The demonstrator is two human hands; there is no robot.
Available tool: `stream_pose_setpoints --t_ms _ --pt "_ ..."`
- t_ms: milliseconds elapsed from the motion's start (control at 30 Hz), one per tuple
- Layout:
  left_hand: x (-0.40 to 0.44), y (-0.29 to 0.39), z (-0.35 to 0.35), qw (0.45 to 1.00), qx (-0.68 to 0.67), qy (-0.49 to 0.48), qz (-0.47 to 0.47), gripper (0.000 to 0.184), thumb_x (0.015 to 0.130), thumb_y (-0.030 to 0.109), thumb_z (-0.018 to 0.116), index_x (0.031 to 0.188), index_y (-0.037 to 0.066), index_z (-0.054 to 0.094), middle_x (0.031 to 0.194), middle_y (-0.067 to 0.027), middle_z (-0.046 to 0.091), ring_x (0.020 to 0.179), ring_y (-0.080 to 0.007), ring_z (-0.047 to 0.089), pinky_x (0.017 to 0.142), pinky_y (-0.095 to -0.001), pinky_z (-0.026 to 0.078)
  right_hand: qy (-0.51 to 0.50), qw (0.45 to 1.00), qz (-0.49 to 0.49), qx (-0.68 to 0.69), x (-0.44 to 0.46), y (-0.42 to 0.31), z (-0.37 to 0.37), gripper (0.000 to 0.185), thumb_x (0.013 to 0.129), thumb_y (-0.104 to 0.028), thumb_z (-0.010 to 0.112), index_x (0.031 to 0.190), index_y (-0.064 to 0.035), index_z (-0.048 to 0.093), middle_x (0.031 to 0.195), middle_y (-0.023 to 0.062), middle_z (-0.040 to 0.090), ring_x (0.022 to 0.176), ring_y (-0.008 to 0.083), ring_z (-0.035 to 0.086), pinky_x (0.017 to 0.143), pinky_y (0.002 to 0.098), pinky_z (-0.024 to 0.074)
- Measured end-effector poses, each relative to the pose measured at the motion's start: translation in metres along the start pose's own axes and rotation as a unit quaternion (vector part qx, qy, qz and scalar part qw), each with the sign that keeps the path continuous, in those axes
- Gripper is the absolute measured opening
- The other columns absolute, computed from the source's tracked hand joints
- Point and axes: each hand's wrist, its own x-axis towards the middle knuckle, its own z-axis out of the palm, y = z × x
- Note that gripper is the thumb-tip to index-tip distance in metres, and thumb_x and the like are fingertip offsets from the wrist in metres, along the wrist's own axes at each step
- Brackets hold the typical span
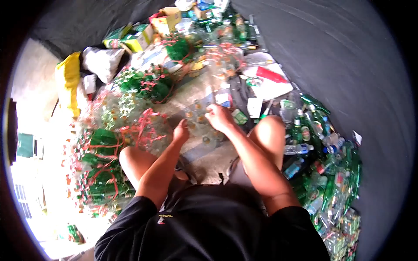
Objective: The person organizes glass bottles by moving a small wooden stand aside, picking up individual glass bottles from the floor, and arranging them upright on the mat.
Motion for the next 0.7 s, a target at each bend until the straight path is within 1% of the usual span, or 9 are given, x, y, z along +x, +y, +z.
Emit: stream_pose_setpoints --t_ms 67,100,200,233,333,400,567,667,700 --pt "-0.001 0.022 -0.023 0.994 0.057 0.083 0.042 0.047 0.083 -0.002 0.049 0.128 0.007 0.056 0.117 -0.0172 0.067 0.105 -0.0327 0.066 0.091 -0.0408 0.053 -0.025 0.998 0.016 0.062 0.006 0.013 0.008 0.029 0.085 -0.015 0.069 0.109 0.0019 0.064 0.081 0.0101 0.070 0.074 0.0192 0.067 0.068 0.0331 0.0523" --pt "-0.001 0.047 -0.041 0.998 -0.020 0.056 -0.026 0.044 0.086 -0.002 0.047 0.128 0.008 0.057 0.119 -0.0167 0.067 0.107 -0.0307 0.066 0.092 -0.0399 0.052 -0.013 0.996 0.013 0.088 0.004 0.011 0.005 0.028 0.085 -0.016 0.069 0.107 0.0007 0.065 0.079 0.0091 0.070 0.073 0.0186 0.066 0.068 0.0352 0.0513" --pt "0.021 0.073 -0.069 0.979 -0.182 0.067 -0.056 0.040 0.088 0.005 0.056 0.128 0.009 0.060 0.117 -0.0143 0.069 0.099 -0.0254 0.068 0.087 -0.0344 0.053 0.031 0.999 -0.027 0.013 -0.009 -0.027 -0.026 0.027 0.087 -0.023 0.066 0.105 -0.0031 0.068 0.085 0.0098 0.073 0.080 0.0238 0.071 0.093 0.0383 0.0485" --pt "0.031 0.084 -0.088 0.969 -0.231 0.035 -0.086 0.042 0.088 0.007 0.059 0.129 0.009 0.061 0.114 -0.0126 0.070 0.097 -0.0218 0.067 0.084 -0.0334 0.054 0.049 0.998 -0.040 0.027 -0.008 -0.030 -0.032 0.027 0.087 -0.023 0.066 0.106 -0.0036 0.068 0.085 0.0096 0.072 0.079 0.0218 0.070 0.089 0.0381 0.0500" --pt "0.025 0.157 -0.177 0.978 -0.187 -0.083 0.036 0.044 0.087 0.009 0.065 0.130 0.006 0.060 0.113 -0.0109 0.070 0.095 -0.0155 0.065 0.083 -0.0300 0.053 0.041 0.993 0.024 0.109 -0.013 -0.057 -0.079 0.026 0.090 -0.020 0.067 0.109 -0.0024 0.067 0.084 0.0078 0.071 0.075 0.0135 0.067 0.075 0.0338 0.0536" --pt "0.003 0.211 -0.237 0.966 -0.198 -0.159 0.051 0.039 0.090 0.008 0.064 0.129 0.005 0.060 0.105 -0.0074 0.068 0.095 -0.0137 0.064 0.081 -0.0288 0.052 0.066 0.926 0.004 0.373 -0.014 -0.051 -0.116 0.031 0.090 -0.013 0.068 0.117 0.0013 0.062 0.093 0.0063 0.068 0.075 0.0115 0.065 0.066 0.0251 0.0521" --pt "-0.010 0.197 -0.293 0.979 -0.044 -0.157 0.124 0.032 0.089 0.012 0.065 0.121 0.007 0.064 0.089 -0.0081 0.068 0.080 -0.0131 0.065 0.070 -0.0290 0.052 0.224 0.859 0.038 0.458 -0.035 0.008 -0.214 0.024 0.094 -0.021 0.066 0.112 -0.0050 0.065 0.097 0.0068 0.070 0.070 0.0112 0.063 0.067 0.0260 0.0538" --pt "-0.003 0.127 -0.271 0.973 0.153 -0.164 -0.054 0.033 0.084 0.009 0.062 0.117 0.008 0.066 0.087 -0.0084 0.071 0.082 -0.0144 0.068 0.071 -0.0322 0.052 0.202 0.859 0.169 0.439 -0.027 0.140 -0.203 0.017 0.094 -0.021 0.066 0.105 -0.0070 0.064 0.084 0.0024 0.065 0.069 0.0101 0.062 0.058 0.0228 0.0502" --pt "0.002 0.098 -0.268 0.944 0.244 -0.220 0.008 0.034 0.084 0.010 0.062 0.118 0.009 0.066 0.088 -0.0092 0.071 0.081 -0.0162 0.068 0.071 -0.0335 0.053 0.155 0.858 0.269 0.410 -0.025 0.189 -0.195 0.010 0.094 -0.019 0.064 0.097 -0.0100 0.061 0.079 0.0004 0.061 0.069 0.0107 0.062 0.055 0.0233 0.0494"
